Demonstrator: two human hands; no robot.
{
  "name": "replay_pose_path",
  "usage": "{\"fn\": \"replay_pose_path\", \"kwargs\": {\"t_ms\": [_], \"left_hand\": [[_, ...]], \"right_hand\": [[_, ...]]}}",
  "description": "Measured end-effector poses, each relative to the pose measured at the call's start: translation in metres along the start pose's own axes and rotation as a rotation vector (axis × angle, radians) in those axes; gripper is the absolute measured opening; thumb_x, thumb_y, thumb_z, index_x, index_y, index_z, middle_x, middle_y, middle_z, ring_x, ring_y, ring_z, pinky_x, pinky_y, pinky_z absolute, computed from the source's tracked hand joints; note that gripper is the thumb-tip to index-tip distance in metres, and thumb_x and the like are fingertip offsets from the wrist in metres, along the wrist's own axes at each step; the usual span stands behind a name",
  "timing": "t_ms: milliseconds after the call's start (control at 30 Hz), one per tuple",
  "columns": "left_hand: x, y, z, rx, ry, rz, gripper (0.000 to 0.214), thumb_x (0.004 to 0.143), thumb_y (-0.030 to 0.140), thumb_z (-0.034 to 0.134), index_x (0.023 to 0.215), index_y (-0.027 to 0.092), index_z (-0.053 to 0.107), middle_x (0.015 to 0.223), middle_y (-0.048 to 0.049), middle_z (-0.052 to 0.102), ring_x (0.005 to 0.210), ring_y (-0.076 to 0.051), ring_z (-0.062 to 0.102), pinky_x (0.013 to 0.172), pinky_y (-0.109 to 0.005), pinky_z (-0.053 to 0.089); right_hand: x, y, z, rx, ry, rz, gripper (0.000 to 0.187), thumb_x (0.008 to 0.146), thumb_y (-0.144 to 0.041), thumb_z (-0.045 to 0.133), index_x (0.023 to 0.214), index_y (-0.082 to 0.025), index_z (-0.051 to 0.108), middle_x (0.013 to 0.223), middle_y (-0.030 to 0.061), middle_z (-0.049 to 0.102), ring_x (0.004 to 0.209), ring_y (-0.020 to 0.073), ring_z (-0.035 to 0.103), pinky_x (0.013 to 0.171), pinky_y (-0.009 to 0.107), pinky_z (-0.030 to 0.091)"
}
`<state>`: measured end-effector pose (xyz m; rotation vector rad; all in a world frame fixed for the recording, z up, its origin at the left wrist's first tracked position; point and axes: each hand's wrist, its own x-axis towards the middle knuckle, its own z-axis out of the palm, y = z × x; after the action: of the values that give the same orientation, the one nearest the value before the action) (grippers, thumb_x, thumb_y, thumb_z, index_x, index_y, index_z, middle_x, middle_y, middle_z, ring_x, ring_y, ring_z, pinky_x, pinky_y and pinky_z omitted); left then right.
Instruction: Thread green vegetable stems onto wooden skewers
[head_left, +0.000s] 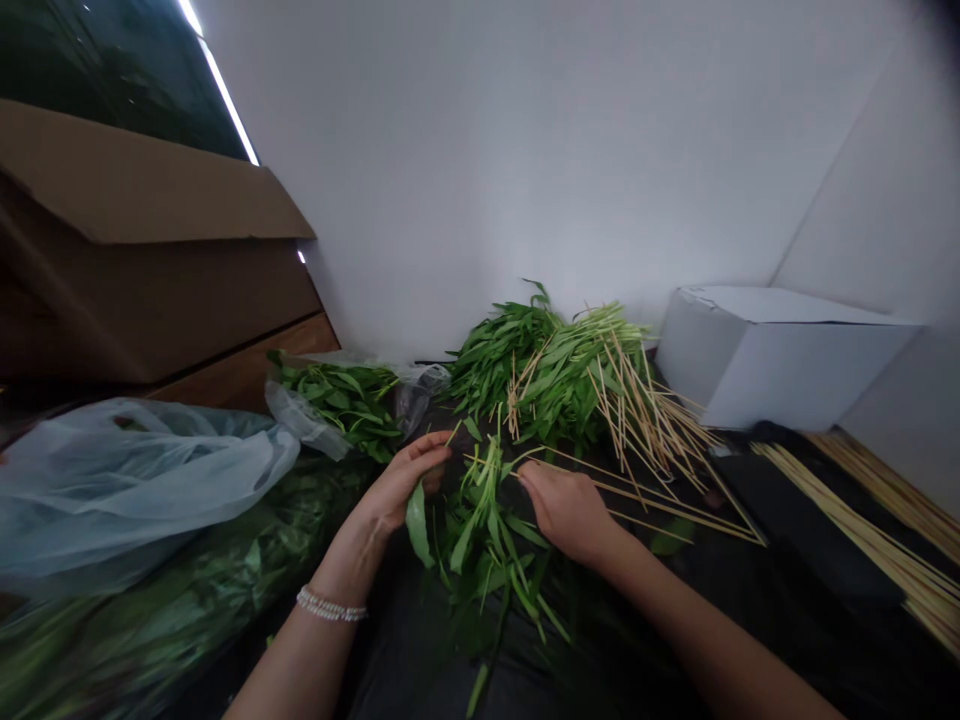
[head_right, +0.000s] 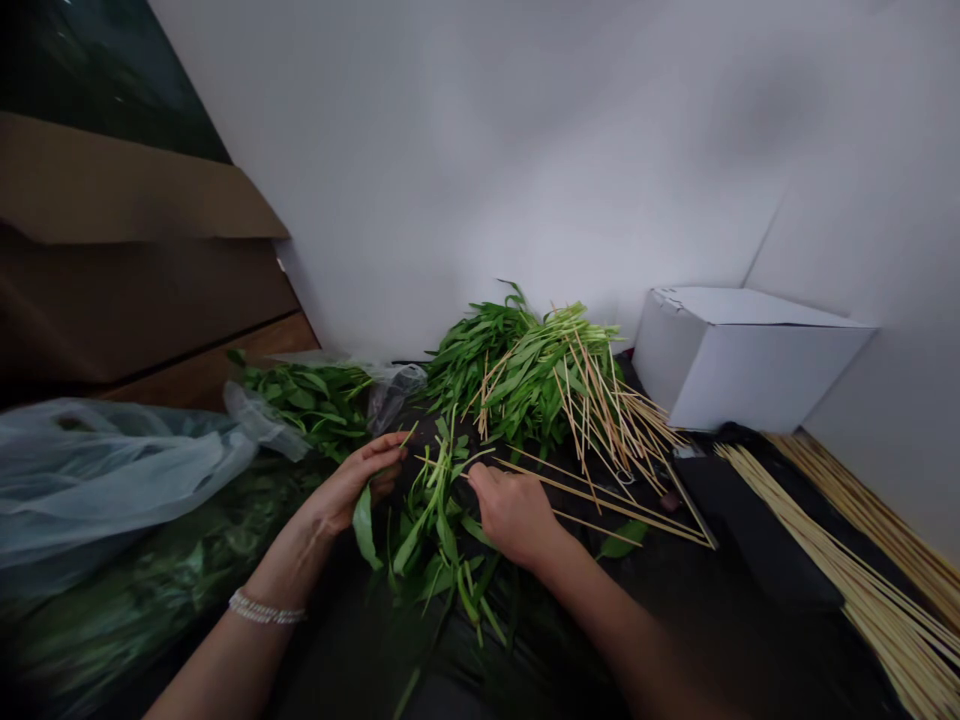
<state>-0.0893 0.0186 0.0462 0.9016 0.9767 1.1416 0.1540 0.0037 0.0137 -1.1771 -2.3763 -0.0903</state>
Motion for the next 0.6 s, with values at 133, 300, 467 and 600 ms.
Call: {"fn": "replay_pose_path", "kwargs": {"t_ms": [133, 300, 467, 600], "left_hand": [[0.001, 0.0, 0.002, -0.136, -0.019, -0.02, 0.037, 0.068, 0.028, 0.08, 0.099, 0.011, 0.068, 0.068, 0.004, 0.048, 0.044, 0.001, 0.027, 0.036, -0.012, 0.018], [0.001, -0.007, 0.009, -0.202, -0.051, -0.046, 0.036, 0.068, 0.027, 0.081, 0.098, 0.012, 0.069, 0.063, 0.0063, 0.042, 0.044, 0.001, 0.028, 0.037, -0.01, 0.019], [-0.001, -0.013, 0.019, -0.138, -0.051, -0.059, 0.04, 0.063, 0.034, 0.083, 0.095, 0.014, 0.07, 0.055, 0.0083, 0.037, 0.043, -0.001, 0.023, 0.038, -0.015, 0.017], [0.0, -0.016, 0.019, -0.089, -0.055, -0.087, 0.042, 0.063, 0.038, 0.083, 0.096, 0.016, 0.07, 0.048, 0.0101, 0.029, 0.042, -0.003, 0.018, 0.039, -0.017, 0.014]], "right_hand": [[-0.001, -0.002, 0.002, -0.007, -0.03, -0.015, 0.029, 0.1, -0.023, 0.028, 0.092, -0.017, 0.056, 0.077, 0.0044, 0.066, 0.068, 0.0147, 0.059, 0.057, 0.026, 0.029], [-0.002, -0.006, 0.005, 0.024, -0.065, -0.041, 0.026, 0.099, -0.021, 0.029, 0.095, -0.018, 0.055, 0.082, 0.0038, 0.067, 0.072, 0.0142, 0.06, 0.058, 0.025, 0.03], [-0.002, -0.009, 0.006, 0.018, -0.08, -0.037, 0.025, 0.099, -0.02, 0.029, 0.094, -0.018, 0.054, 0.081, 0.0028, 0.066, 0.071, 0.014, 0.061, 0.057, 0.025, 0.03], [-0.002, -0.009, 0.006, 0.014, -0.083, -0.038, 0.025, 0.099, -0.02, 0.03, 0.093, -0.018, 0.054, 0.08, 0.0029, 0.066, 0.07, 0.0137, 0.061, 0.056, 0.025, 0.03]]}}
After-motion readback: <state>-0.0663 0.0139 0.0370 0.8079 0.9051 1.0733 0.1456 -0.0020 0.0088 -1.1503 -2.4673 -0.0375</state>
